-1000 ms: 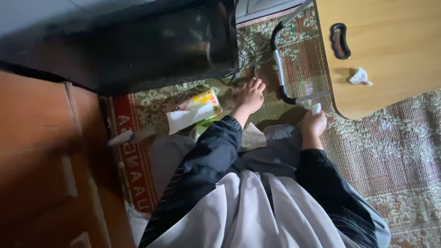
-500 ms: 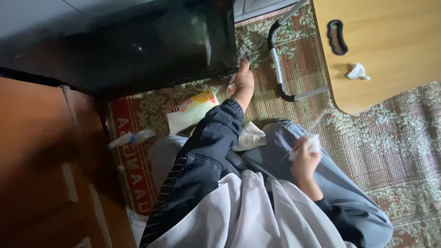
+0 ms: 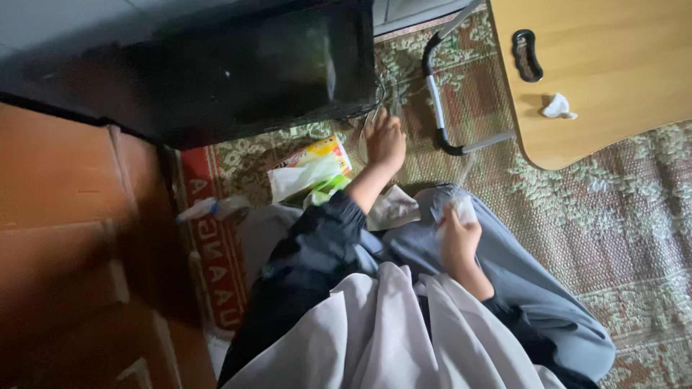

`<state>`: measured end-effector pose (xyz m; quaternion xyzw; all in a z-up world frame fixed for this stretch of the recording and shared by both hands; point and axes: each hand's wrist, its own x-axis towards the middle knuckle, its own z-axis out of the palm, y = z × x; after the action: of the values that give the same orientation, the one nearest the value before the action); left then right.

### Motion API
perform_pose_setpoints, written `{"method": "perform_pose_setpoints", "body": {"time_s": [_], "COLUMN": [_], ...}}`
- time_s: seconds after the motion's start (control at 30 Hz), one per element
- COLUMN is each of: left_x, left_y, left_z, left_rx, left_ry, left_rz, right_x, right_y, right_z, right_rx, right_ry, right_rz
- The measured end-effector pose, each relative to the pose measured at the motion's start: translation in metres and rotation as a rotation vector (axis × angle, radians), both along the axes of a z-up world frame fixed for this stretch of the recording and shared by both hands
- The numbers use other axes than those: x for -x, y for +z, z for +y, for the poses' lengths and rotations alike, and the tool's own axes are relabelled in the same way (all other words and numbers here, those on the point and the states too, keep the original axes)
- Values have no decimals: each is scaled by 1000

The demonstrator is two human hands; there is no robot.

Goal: The person wipes down a television screen and a small wooden table using a cleaning spray and tissues.

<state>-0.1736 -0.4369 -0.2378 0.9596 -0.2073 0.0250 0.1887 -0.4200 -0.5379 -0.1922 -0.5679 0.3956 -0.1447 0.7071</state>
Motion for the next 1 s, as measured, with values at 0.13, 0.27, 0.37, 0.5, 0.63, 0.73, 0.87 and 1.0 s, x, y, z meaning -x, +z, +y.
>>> {"method": "perform_pose_setpoints", "body": {"time_s": [0.13,0.27,0.37,0.5,0.63,0.73,0.87,1.0], "left_x": [60,86,95,95,95,93,61,17], "left_y": [22,-3,-1,35,87,121,158,197], "left_z": [41,64,72,91,134,186,285,387], "left_rx": [375,381,281,13,401,757,838,691], "left_ry": [-153,-330,-328,-444,-421,-329,203,236], "left_rz": [180,245,345,449,298,-19,-59,-461], "right_x": [-48,-97,-113,-108,-115,-148,-229,-334], "right_y": [-23,-67,-88,-80,-30,24,103,170], "right_z": [10,21,20,5,20,50,79,98], "right_rx": [-167,-169,-105,-138,-395,7,998,1414], "right_ry": [-37,-99,-133,-207,-231,35,219,113], "right_rz": [-53,56,70,69,-166,-458,-559,-685]}}
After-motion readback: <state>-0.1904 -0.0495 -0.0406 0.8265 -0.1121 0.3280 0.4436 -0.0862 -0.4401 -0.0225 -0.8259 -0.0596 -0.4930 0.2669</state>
